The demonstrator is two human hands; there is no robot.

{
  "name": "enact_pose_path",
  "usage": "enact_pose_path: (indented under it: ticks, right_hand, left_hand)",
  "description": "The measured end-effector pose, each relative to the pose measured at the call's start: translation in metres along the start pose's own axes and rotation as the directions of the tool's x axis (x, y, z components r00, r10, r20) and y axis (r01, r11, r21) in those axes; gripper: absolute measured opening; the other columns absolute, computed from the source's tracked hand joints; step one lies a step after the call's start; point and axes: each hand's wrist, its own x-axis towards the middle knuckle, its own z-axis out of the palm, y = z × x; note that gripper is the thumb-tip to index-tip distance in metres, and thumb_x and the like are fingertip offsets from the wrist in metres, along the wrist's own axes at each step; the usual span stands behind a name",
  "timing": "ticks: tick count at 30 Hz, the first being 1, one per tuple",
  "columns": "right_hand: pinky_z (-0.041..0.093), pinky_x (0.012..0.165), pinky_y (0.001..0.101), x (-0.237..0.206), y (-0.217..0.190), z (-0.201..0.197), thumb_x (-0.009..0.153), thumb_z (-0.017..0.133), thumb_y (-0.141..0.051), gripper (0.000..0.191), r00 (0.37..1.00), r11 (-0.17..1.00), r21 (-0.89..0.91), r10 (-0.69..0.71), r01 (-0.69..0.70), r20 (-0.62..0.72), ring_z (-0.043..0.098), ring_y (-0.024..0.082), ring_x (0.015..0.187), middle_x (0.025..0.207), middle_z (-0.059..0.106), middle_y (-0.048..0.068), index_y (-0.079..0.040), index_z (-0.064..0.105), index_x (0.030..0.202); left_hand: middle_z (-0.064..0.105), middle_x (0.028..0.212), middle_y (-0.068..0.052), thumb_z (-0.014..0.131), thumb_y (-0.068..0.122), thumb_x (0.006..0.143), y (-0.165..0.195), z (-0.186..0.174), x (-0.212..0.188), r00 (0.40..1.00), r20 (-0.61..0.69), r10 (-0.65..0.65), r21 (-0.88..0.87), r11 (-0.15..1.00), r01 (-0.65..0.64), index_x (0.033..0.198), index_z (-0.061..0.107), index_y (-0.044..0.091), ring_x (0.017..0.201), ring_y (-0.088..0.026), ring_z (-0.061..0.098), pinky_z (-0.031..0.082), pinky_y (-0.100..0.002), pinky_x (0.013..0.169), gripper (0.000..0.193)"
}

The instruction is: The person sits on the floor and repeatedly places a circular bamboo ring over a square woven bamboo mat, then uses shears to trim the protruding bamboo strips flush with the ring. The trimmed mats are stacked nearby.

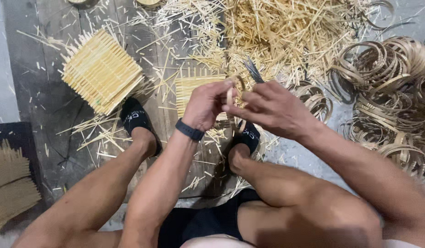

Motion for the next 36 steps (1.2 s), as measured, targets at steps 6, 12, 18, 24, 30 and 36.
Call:
enact_pose_path:
  ticks: [6,12,18,24,30,36]
  right_hand:
    - [0.057,0.091,0.0353,0.046,0.008,-0.005,0.077,0.072,-0.016,0.032,0.986,0.992,-0.049,-0.113,0.12,0.12,0.066,0.02,0.106,0.111,0.066,0.006,-0.011,0.069,0.108]
    - [0.051,0.056,0.0346,0.068,-0.002,0.01,0.083,0.076,-0.015,0.016,0.977,0.913,0.35,0.205,-0.21,0.051,0.063,0.023,0.08,0.09,0.061,0.005,-0.008,0.068,0.096]
    - [0.048,0.054,0.0339,0.077,-0.015,0.03,0.085,0.072,-0.007,0.009,0.97,0.951,0.192,0.243,-0.242,0.021,0.059,0.02,0.074,0.079,0.053,0.003,-0.007,0.07,0.094]
    - [0.055,0.058,0.0284,0.089,0.002,0.048,0.093,0.076,-0.029,0.018,0.945,0.885,0.335,0.317,-0.323,0.074,0.064,0.017,0.075,0.081,0.065,0.004,-0.011,0.073,0.092]
    - [0.065,0.078,0.0391,0.067,0.018,0.06,0.096,0.067,-0.044,0.045,0.561,-0.581,0.807,0.636,-0.104,0.53,0.071,0.02,0.08,0.086,0.071,0.008,0.0,0.069,0.105]
    - [0.041,0.052,0.0251,0.041,0.014,0.101,0.101,0.074,-0.036,0.039,0.553,-0.756,0.653,0.561,0.039,0.616,0.05,0.012,0.058,0.066,0.056,0.001,0.0,0.069,0.087]
  left_hand:
    - [0.067,0.07,-0.001,0.058,0.063,0.086,0.022,0.021,-0.012,0.979,-0.031,-0.201,0.176,0.963,0.203,0.078,0.071,0.008,0.058,-0.009,0.059,0.044,-0.025,0.048,0.057]
    - [0.034,0.046,0.007,0.031,0.091,0.085,0.033,0.019,-0.024,0.941,-0.074,-0.33,0.11,0.935,0.337,0.053,0.035,0.023,0.035,-0.007,0.026,0.017,-0.026,0.034,0.075]
    - [0.038,0.049,0.007,0.036,0.086,0.086,0.02,0.006,-0.023,0.974,-0.194,-0.116,0.026,0.992,0.123,0.056,0.042,0.021,0.039,-0.007,0.03,0.017,-0.029,0.037,0.072]
    - [0.045,0.053,0.006,0.039,0.078,0.094,0.017,-0.013,-0.011,0.988,-0.152,0.016,0.021,1.0,-0.013,0.069,0.057,0.017,0.042,-0.007,0.034,0.023,-0.027,0.039,0.068]
    - [0.053,0.068,0.001,0.057,0.044,0.105,0.057,-0.054,-0.002,0.947,-0.039,0.32,-0.41,0.859,-0.308,0.102,0.075,0.006,0.06,-0.01,0.044,0.037,-0.026,0.055,0.042]
    - [0.065,0.066,-0.003,0.064,0.026,0.096,0.085,-0.064,-0.013,1.0,0.01,-0.015,-0.116,0.993,0.016,0.084,0.071,0.007,0.052,-0.01,0.051,0.039,-0.026,0.048,0.023]
